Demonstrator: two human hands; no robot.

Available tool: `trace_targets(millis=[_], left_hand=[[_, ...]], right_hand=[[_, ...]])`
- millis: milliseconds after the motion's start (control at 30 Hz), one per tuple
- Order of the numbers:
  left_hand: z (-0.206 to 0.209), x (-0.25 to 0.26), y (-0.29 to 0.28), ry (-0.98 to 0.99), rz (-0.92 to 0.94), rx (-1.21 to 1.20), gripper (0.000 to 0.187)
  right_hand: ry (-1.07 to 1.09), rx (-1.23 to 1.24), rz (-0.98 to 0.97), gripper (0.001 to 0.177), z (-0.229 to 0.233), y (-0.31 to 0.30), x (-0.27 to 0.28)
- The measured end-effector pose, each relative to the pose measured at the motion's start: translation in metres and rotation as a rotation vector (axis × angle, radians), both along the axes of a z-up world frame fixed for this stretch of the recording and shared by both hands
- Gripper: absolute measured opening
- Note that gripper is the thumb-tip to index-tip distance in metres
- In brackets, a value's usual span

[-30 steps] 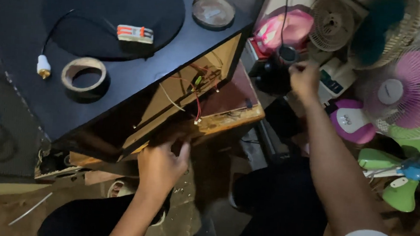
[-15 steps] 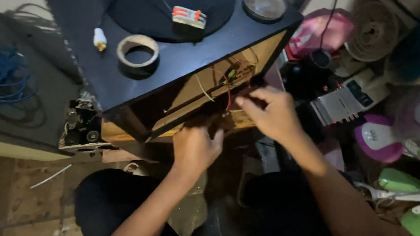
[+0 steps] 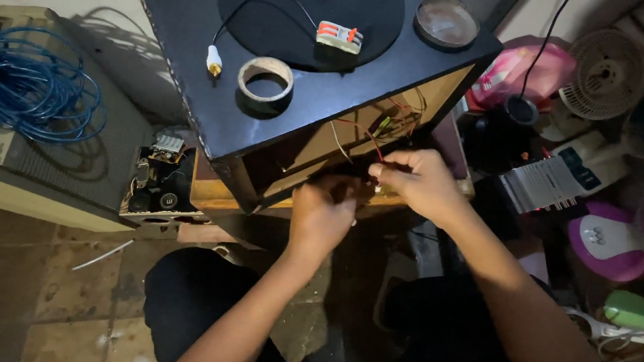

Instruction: The person works on a small electronic device, manipulating wires and components inside a wooden box. They use electrical tape to secure connections and handle various tools and parts on a cluttered workbench.

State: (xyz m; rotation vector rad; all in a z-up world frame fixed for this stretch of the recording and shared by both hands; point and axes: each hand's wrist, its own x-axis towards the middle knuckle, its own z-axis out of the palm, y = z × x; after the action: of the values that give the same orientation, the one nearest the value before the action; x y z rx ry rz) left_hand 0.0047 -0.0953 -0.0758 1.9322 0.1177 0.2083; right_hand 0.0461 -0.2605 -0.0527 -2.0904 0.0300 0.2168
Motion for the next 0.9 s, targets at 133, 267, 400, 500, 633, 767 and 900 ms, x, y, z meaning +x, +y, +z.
trace_targets(millis=[133, 267, 400, 500, 633, 767, 900], left_hand=[[0.021, -0.003, -0.005, 0.233, -0.045, -0.141, 0.019], [0.01, 0.014, -0.009, 0.239, -0.054, 0.076, 0.032], [0.011, 0.017, -0.011, 0.208, -0.045, 0.364, 0.041], [-0.002, 0.016, -0.014, 0.242, -0.004, 0.336, 0.027], [0.016, 0.008, -0.011, 0.137, 0.031, 0.37, 0.024], [0.027, -0.003, -0.008, 0.041, 0.071, 0.164, 0.025], [0.024, -0.008, 0.002, 0.198, -0.019, -0.067, 0.028]], right_hand=[[-0.038, -0.012, 0.024, 0.038, 0.011, -0.007, -0.004], [-0.246, -0.048, 0.029, 0.026, -0.001, -0.018, 0.01], [-0.376, -0.068, 0.0, 0.016, -0.017, -0.027, 0.021], [-0.375, -0.208, 0.008, 0.033, -0.015, -0.026, 0.016], [-0.438, -0.209, -0.032, 0.035, -0.004, -0.023, 0.006], [-0.594, -0.209, -0.107, 0.032, -0.011, -0.032, 0.009], [-0.633, -0.076, 0.01, 0.016, -0.003, -0.031, 0.001]])
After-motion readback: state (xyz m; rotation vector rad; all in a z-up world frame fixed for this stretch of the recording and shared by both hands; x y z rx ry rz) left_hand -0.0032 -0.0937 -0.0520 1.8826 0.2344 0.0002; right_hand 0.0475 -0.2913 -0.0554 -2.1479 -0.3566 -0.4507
